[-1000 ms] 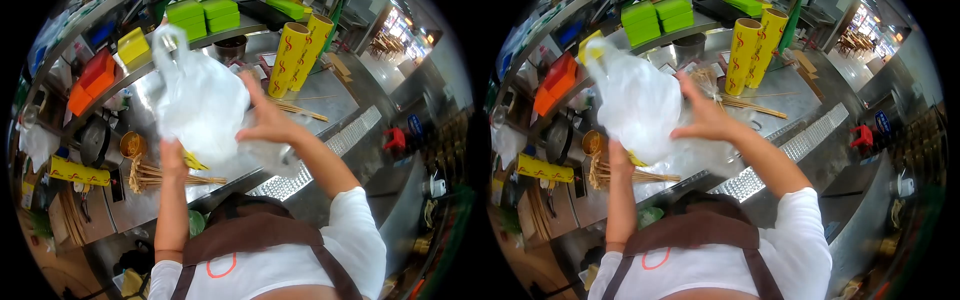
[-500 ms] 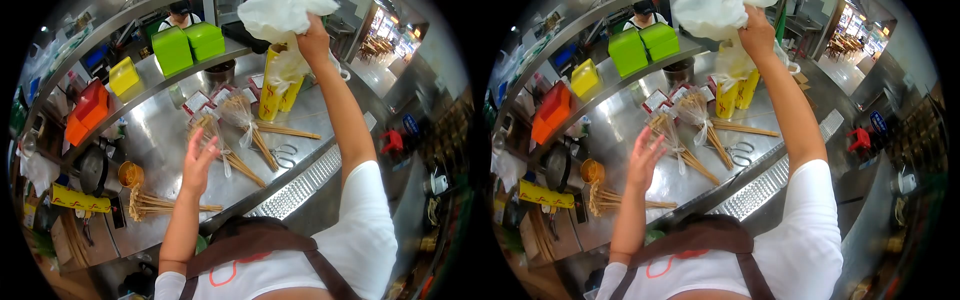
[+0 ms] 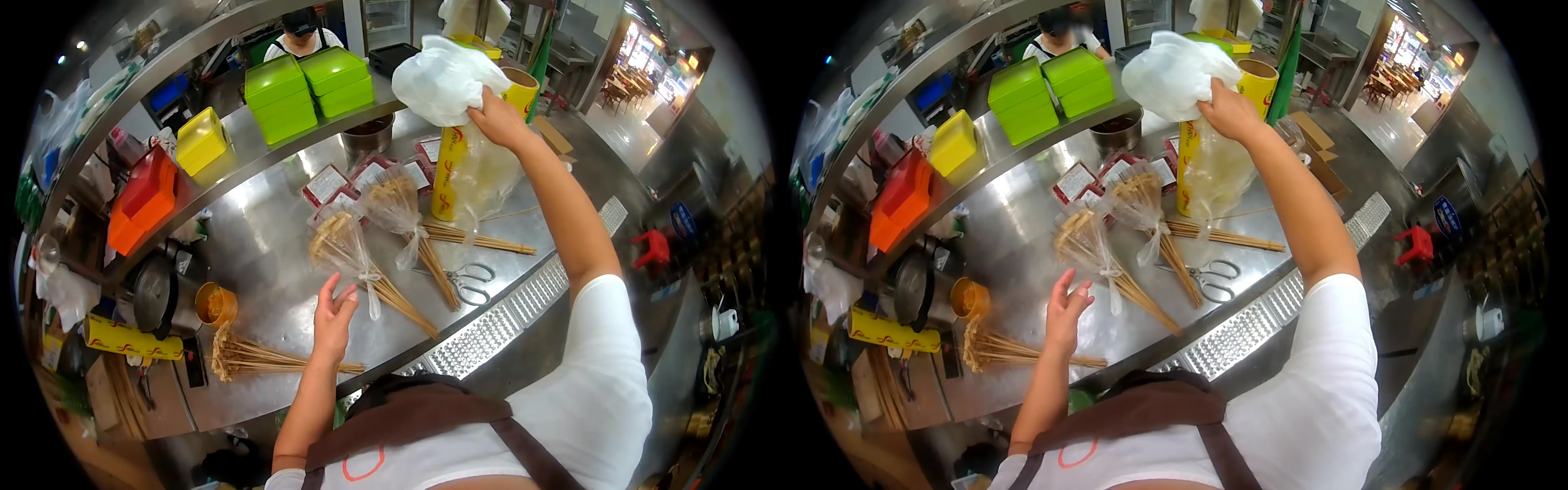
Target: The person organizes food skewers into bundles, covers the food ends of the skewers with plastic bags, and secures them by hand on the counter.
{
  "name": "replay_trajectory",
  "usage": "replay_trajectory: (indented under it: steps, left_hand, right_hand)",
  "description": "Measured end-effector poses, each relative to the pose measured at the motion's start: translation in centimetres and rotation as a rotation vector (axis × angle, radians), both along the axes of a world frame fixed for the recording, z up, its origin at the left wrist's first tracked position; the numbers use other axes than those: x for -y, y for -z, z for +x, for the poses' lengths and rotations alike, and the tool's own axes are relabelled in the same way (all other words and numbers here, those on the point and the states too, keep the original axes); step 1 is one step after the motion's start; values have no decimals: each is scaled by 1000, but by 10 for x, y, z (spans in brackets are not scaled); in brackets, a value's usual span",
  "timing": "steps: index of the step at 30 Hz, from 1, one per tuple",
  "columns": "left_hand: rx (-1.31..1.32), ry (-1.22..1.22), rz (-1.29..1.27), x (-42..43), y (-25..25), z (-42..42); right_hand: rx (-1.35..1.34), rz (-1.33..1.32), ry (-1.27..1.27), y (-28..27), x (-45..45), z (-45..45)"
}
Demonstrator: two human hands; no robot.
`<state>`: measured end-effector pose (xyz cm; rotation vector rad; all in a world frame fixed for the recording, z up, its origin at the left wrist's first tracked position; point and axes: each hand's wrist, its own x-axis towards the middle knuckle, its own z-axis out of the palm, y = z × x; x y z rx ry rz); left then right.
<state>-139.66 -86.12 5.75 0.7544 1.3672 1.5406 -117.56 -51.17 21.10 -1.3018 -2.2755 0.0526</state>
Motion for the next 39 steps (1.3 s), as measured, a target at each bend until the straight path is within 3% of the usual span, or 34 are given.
replay_trajectory:
  steps: [2,6,8,16,19,22,28,30,32,33,34,36,39]
  left_hand:
    - [28,30,-8,-8,6,5]
    - [21,86,-13,-15,6,11]
    - [24,91,-6,-15,8,9]
    - [-58,45,19,13,4,-4]
    - [-151,-82,110,33,3,-17]
    - [-123,-152,1,52,13,-35]
    - [-135,-172,-9,67,9,-29]
    - [-160,-153,-33,69,9,-30]
    - [-159,-116,-37,73,13,-33]
    - [-146,-124,-36,73,12,-32]
    - [-138,-118,-52,73,12,-33]
    - [-127,-108,-19,73,13,-32]
    - [-113,-69,-32,70,2,-24]
  right_hand:
    - [-6,-51,-190,0,-16,0]
    - [-15,-174,-198,-16,-24,-4]
    - [217,-383,-35,-40,-6,-8]
    - [244,-311,39,-17,-27,-13]
    - [-182,11,-158,14,-45,5]
    - [-170,-4,-1,6,-17,9]
    - [-154,71,-37,4,-11,6]
    - [-162,28,-78,-2,-2,6]
    - [-378,-323,-167,-22,18,9]
    - [-307,-532,-127,-42,26,14]
    - [-419,-520,-199,-34,8,22]
    - [-397,-500,-266,-56,13,33]
    - [-332,-681,-250,-97,20,42]
